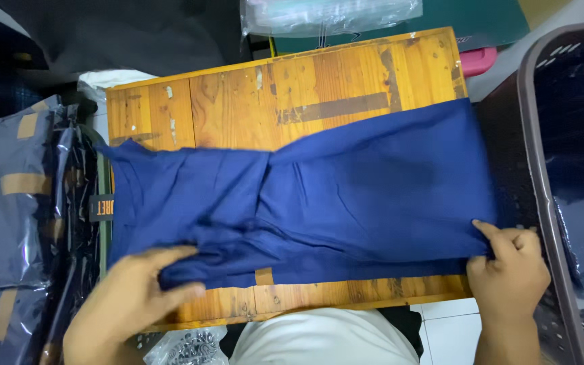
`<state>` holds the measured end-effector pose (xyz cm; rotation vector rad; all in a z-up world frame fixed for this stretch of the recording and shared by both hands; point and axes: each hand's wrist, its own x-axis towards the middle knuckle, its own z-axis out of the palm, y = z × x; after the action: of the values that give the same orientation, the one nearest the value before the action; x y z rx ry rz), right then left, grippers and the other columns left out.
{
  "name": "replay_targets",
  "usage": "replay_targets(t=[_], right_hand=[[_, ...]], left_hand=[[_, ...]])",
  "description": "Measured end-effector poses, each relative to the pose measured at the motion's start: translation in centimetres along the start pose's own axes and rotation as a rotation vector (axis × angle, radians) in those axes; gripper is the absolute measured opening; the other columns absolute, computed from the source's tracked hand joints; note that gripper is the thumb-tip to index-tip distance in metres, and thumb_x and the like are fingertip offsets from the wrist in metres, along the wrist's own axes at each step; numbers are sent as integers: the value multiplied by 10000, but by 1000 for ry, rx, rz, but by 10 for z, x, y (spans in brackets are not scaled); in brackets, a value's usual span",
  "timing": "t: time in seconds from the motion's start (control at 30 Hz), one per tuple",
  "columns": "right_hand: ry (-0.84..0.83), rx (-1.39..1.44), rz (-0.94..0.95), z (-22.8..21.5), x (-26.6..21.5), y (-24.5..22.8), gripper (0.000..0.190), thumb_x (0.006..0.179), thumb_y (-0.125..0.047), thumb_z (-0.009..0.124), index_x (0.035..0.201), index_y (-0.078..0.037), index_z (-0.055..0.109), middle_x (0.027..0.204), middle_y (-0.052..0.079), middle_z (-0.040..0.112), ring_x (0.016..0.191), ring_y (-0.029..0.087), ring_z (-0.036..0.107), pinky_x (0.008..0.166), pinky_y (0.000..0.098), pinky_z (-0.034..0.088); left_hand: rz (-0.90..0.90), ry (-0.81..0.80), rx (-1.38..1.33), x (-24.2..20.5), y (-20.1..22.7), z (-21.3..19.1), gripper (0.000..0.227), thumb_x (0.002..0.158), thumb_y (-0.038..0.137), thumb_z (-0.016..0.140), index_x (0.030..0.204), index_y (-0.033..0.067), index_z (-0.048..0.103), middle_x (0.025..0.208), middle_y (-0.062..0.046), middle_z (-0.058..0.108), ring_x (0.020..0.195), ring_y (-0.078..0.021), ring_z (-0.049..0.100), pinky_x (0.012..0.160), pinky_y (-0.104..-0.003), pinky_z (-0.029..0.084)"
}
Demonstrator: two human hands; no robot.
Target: The person folds a blue garment on a wooden table by hand, then places the folded garment into a clear plastic bag.
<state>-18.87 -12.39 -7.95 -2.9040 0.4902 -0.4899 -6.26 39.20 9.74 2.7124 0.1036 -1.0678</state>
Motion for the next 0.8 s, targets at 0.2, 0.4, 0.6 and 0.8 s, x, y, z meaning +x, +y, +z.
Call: replay_targets(t=[0.2,0.4,0.6,0.8], right_hand=[[-219,-196,67,-22,4,-9,611,810,-124,639,1337,-409,759,1100,-70,623,868,197,660,626,425,555],[-18,-77,-73,-5,-7,12,590,816,-59,695,1326,-333,808,1130,-7,642,885,206,649,626,392,476],[114,13,-80,8,-25,26,649,735,-6,669,1316,-207,877,1049,41,634,904,231,628,786,363,502],[-8,-67,-13,0,-24,23,615,799,-85,695,1367,-270,841,1127,12,618,1005,219,667,815,403,534]], left_hand=[[172,328,-80,26,-8,-17,689,803,615,625,1368,222,664,1254,-137,665,1199,-326,615,1055,-480,443],[209,652,-85,124,-34,-35,675,979,290,618,1600,119,417,1165,-391,561,1131,-544,546,1012,-527,415],[139,733,-7,174,-51,-34,305,1041,333,590,1265,194,743,1134,-313,576,1077,-497,559,994,-550,434],[-48,776,-10,192,-58,-34,357,1053,405,579,1249,156,743,1171,-255,616,1115,-477,574,854,-607,499]])
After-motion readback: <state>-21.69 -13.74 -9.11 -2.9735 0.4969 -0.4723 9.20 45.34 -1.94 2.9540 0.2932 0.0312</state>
